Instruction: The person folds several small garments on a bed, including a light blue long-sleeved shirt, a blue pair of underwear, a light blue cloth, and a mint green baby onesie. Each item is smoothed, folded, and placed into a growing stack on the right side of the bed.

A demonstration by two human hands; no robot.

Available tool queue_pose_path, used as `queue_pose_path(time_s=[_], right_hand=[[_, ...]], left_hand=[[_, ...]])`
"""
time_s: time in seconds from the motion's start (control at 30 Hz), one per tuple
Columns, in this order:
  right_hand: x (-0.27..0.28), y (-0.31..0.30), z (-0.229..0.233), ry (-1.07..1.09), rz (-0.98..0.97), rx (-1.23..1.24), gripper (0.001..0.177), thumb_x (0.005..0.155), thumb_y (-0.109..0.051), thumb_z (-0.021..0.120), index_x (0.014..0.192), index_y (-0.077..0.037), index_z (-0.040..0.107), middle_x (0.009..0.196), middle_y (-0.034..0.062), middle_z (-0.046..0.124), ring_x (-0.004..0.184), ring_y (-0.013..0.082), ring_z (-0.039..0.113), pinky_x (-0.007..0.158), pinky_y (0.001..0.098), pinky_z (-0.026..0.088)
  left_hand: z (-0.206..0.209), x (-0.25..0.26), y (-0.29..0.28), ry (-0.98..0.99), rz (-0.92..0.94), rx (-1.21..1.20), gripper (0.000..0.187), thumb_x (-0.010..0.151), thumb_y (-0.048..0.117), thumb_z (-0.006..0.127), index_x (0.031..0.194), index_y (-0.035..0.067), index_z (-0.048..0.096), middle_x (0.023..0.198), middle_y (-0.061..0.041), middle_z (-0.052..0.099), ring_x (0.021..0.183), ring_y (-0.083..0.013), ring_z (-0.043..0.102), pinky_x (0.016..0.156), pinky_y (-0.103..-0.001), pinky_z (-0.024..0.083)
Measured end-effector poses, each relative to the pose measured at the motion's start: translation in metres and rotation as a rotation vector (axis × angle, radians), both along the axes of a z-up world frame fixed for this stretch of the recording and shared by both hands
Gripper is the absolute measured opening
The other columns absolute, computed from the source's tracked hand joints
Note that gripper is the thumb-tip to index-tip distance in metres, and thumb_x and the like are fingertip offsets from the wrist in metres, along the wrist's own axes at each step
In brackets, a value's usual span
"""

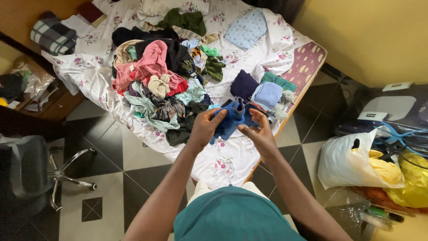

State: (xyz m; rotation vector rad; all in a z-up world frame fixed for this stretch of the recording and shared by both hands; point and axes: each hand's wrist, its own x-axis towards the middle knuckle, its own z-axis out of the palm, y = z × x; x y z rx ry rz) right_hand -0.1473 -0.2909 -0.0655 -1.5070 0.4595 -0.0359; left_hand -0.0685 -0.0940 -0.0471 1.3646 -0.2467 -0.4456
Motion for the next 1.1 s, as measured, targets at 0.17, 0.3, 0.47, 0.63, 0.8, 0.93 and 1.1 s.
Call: queue_pose_path(time_s=[0.17,0.3,0.47,0.63,0.8,0.93,1.1], right_hand=[[0.026,-0.014,0.049,-0.279,0.393,-0.021,0.099,0.077,-0.019,0.088,0.155,-0.016,0.028,0.147,0.0110,0.052,0.128,0.0242,0.056,0.106,0.0395,0.049],[0.028,-0.005,0.078,-0.383,0.479,-0.507,0.094,0.071,-0.014,0.088,0.150,-0.011,0.037,0.128,0.0124,0.066,0.107,0.0217,0.066,0.092,0.0359,0.054],[0.046,-0.023,0.051,-0.145,0.405,-0.421,0.038,0.099,-0.014,0.069,0.135,-0.002,0.072,0.101,0.0305,0.060,0.092,0.0407,0.045,0.080,0.0474,0.035],[0.054,-0.035,0.046,-0.328,0.451,0.165,0.032,0.101,-0.029,0.065,0.122,-0.005,0.060,0.112,0.0112,0.072,0.127,0.0229,0.065,0.114,0.0422,0.046],[0.045,0.008,0.080,-0.526,0.595,-0.498,0.075,0.078,-0.024,0.085,0.140,0.001,0.050,0.134,0.0131,0.058,0.129,0.0213,0.051,0.107,0.0413,0.039],[0.055,0.014,0.090,-0.220,0.591,-0.495,0.043,0.088,-0.015,0.080,0.127,-0.004,0.066,0.113,0.0054,0.075,0.105,0.0114,0.067,0.095,0.0305,0.055],[0.066,-0.007,0.109,-0.354,0.627,-0.443,0.040,0.091,0.001,0.069,0.129,-0.001,0.061,0.117,0.0047,0.069,0.111,0.0090,0.063,0.099,0.0276,0.052]], left_hand=[[0.025,0.016,0.019,-0.259,-0.196,0.133,0.034,0.099,0.030,0.068,0.111,-0.001,0.075,0.092,0.002,0.064,0.081,-0.0040,0.058,0.070,-0.023,0.049],[0.038,0.023,0.034,-0.267,-0.201,0.195,0.035,0.099,0.032,0.069,0.111,0.000,0.075,0.094,-0.001,0.064,0.084,-0.0077,0.059,0.073,-0.026,0.050],[0.046,0.033,0.050,-0.489,-0.075,0.438,0.038,0.095,0.037,0.070,0.109,0.002,0.077,0.095,-0.004,0.072,0.084,-0.0103,0.066,0.075,-0.029,0.051],[0.051,0.036,0.056,-0.378,-0.133,0.430,0.037,0.095,0.038,0.070,0.106,0.003,0.077,0.089,-0.007,0.075,0.080,-0.0111,0.065,0.075,-0.029,0.051],[0.063,0.032,0.049,-0.376,-0.241,0.380,0.034,0.092,0.034,0.073,0.106,0.003,0.077,0.091,-0.006,0.073,0.081,-0.0119,0.066,0.074,-0.029,0.053],[0.068,0.032,0.050,-0.407,-0.223,0.365,0.032,0.090,0.027,0.076,0.113,0.004,0.073,0.097,-0.006,0.071,0.088,-0.0126,0.066,0.079,-0.029,0.053],[0.056,0.034,0.055,-0.392,-0.221,0.332,0.041,0.083,0.017,0.078,0.120,0.012,0.060,0.102,-0.008,0.067,0.091,-0.0167,0.066,0.082,-0.033,0.052]])
